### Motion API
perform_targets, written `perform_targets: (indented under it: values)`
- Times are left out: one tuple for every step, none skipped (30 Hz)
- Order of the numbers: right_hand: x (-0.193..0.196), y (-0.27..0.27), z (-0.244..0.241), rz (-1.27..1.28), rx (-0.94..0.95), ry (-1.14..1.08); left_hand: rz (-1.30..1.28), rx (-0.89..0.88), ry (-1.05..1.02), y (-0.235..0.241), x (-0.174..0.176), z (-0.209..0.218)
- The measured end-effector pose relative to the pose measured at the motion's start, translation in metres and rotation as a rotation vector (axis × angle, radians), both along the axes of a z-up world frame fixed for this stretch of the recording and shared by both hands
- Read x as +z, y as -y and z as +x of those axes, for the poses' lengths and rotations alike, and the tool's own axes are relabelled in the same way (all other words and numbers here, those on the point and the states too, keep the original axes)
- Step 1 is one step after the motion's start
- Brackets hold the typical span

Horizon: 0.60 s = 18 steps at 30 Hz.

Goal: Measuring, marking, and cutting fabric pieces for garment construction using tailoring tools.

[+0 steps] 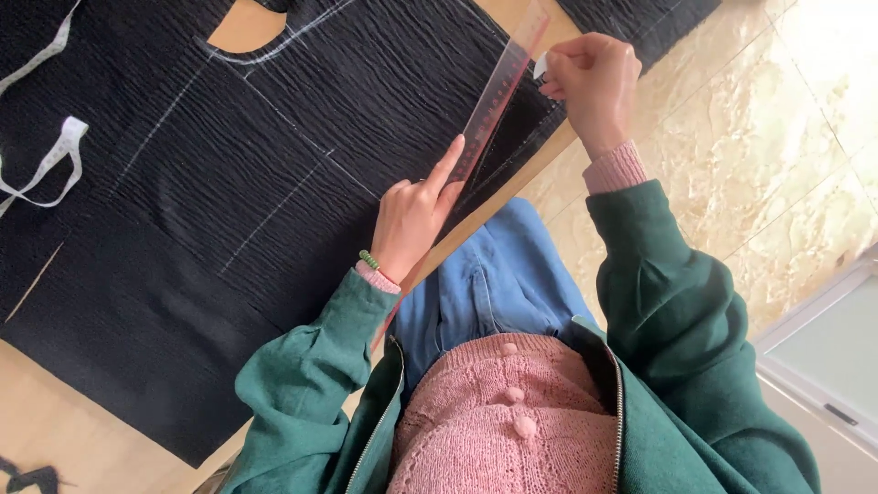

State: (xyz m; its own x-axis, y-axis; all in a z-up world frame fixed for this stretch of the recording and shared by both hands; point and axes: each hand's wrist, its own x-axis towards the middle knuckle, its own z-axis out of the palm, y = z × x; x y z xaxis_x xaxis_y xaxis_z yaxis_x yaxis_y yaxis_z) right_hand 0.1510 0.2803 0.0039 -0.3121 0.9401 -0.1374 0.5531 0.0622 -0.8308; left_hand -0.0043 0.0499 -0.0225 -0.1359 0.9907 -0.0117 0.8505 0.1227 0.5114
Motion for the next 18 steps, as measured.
perform_targets:
  values:
    - [-0.001,-0.001,0.000,-0.001,0.002,0.001,-0.001,0.002,0.001,0.000,0.000,0.000]
    - [-0.003,-0.001,0.000,-0.006,-0.007,0.005,0.006,0.004,0.021,0.001,-0.001,-0.001]
    - [-0.004,-0.001,0.000,-0.011,-0.016,0.009,0.013,0.007,0.041,0.001,-0.001,-0.001]
    - [-0.004,-0.002,-0.001,-0.012,-0.015,0.009,0.013,0.008,0.041,0.001,-0.002,-0.001]
    - [-0.004,-0.002,-0.001,-0.007,-0.015,0.015,0.009,0.001,0.019,0.001,-0.002,0.000]
    - [-0.005,-0.002,-0.001,-0.003,-0.016,0.021,0.005,-0.007,-0.004,0.001,-0.002,0.001]
    - [-0.006,-0.003,-0.002,-0.003,-0.015,0.021,0.004,-0.007,-0.003,0.001,-0.002,0.001]
    - [-0.007,-0.003,-0.002,-0.020,-0.024,0.019,0.018,-0.012,-0.041,0.001,-0.003,0.001]
    - [-0.008,-0.004,-0.002,-0.036,-0.032,0.016,0.033,-0.017,-0.079,0.001,-0.004,0.001]
    - [-0.010,-0.004,-0.002,-0.037,-0.034,0.017,0.032,-0.018,-0.078,0.001,-0.004,0.002]
    - [-0.011,-0.004,-0.001,-0.048,-0.038,0.010,0.037,-0.011,-0.073,0.001,-0.005,0.002]
    - [-0.013,-0.004,-0.002,-0.058,-0.040,0.003,0.043,-0.002,-0.068,0.001,-0.005,0.002]
    - [-0.011,-0.004,-0.003,-0.060,-0.039,0.004,0.041,-0.001,-0.067,0.001,-0.005,0.002]
    - [-0.008,-0.003,-0.003,-0.058,-0.035,0.024,0.036,0.000,-0.074,0.001,-0.005,0.003]
    - [-0.006,-0.003,-0.003,-0.057,-0.030,0.045,0.031,0.001,-0.081,0.001,-0.006,0.003]
    - [-0.008,-0.003,-0.003,-0.058,-0.031,0.046,0.030,0.000,-0.080,0.001,-0.006,0.003]
    - [-0.011,-0.004,-0.002,-0.049,-0.033,0.030,0.026,0.005,-0.085,0.001,-0.006,0.003]
    - [-0.013,-0.004,-0.002,-0.040,-0.035,0.012,0.023,0.010,-0.092,0.001,-0.006,0.003]
